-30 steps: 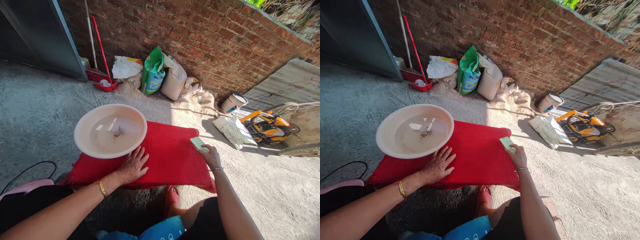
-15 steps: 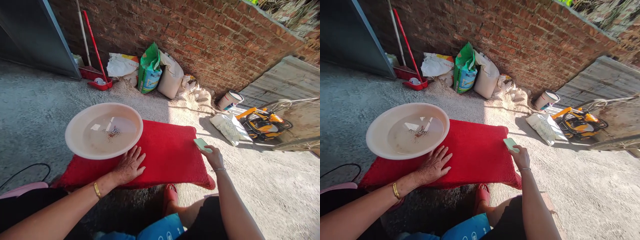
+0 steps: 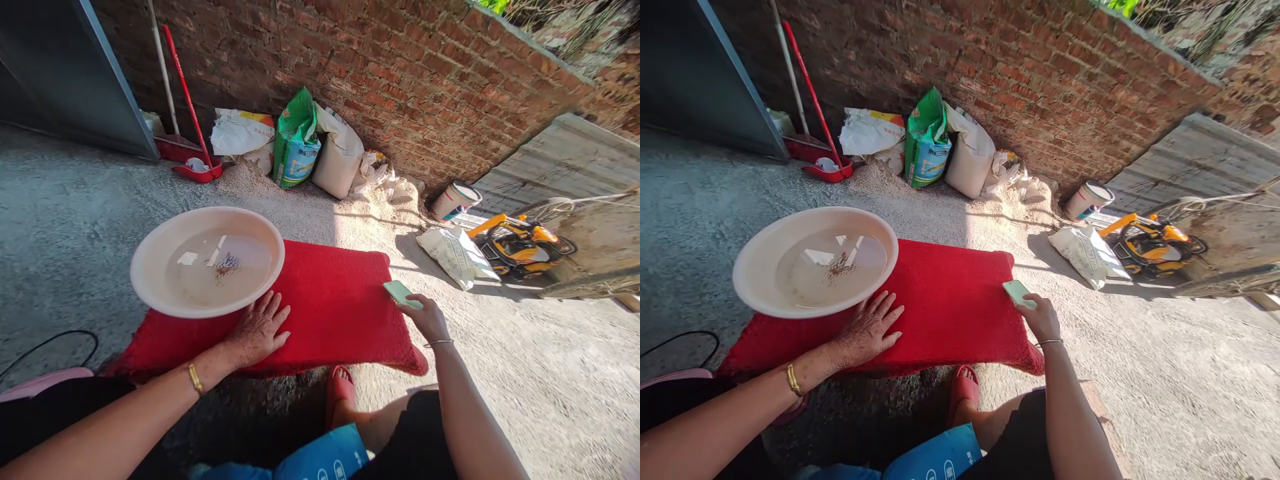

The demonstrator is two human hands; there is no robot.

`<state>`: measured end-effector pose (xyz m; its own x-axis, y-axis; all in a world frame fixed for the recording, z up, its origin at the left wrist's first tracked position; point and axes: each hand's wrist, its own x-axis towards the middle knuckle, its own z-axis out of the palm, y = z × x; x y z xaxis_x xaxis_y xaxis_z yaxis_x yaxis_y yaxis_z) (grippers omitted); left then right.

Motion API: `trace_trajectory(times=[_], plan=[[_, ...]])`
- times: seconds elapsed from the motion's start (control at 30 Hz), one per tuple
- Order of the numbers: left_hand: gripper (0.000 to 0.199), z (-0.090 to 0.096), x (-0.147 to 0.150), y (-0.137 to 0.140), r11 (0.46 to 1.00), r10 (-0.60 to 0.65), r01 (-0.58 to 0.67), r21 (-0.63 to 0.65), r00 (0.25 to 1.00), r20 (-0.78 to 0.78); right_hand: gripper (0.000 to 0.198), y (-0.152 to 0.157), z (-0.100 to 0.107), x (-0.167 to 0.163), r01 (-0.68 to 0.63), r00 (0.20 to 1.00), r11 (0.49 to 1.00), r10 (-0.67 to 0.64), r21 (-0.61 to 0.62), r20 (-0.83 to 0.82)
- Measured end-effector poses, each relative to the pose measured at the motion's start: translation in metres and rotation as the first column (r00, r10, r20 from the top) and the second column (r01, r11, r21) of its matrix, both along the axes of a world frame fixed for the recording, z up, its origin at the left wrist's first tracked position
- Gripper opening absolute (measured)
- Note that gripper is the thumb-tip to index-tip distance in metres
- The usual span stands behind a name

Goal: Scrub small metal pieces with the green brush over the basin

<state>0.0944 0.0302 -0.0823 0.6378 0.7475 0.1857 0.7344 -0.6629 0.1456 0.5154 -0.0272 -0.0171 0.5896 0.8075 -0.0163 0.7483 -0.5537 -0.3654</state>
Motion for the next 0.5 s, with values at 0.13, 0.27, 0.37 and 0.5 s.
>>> trace_trajectory(times=[0.13, 0.27, 0.37, 0.5], plan=[[0.050, 0.000, 0.000, 0.000, 1.000, 0.000, 0.001, 0.008, 1.000, -0.014, 0.041, -0.003, 0.008, 0.010, 0.139, 0.983, 0.988, -0.130, -0.064, 0.132], [0.050, 0.000, 0.000, 0.000, 1.000, -0.003, 0.004, 0.013, 0.999, -0.035, 0.044, 0.000, 0.013, 0.015, 0.173, 0.980, 0.985, -0.172, 0.001, 0.099], [0.050, 0.001, -0.001, 0.000, 1.000, -0.006, 0.007, 0.017, 0.999, -0.049, 0.045, 0.005, 0.010, 0.012, 0.156, 0.988, 0.988, -0.156, 0.009, 0.015], [0.050, 0.004, 0.000, 0.000, 0.999, -0.010, 0.013, 0.031, 0.997, -0.072, 0.036, 0.007, 0.000, 0.013, 0.085, 0.996, 0.996, -0.085, 0.020, 0.019]])
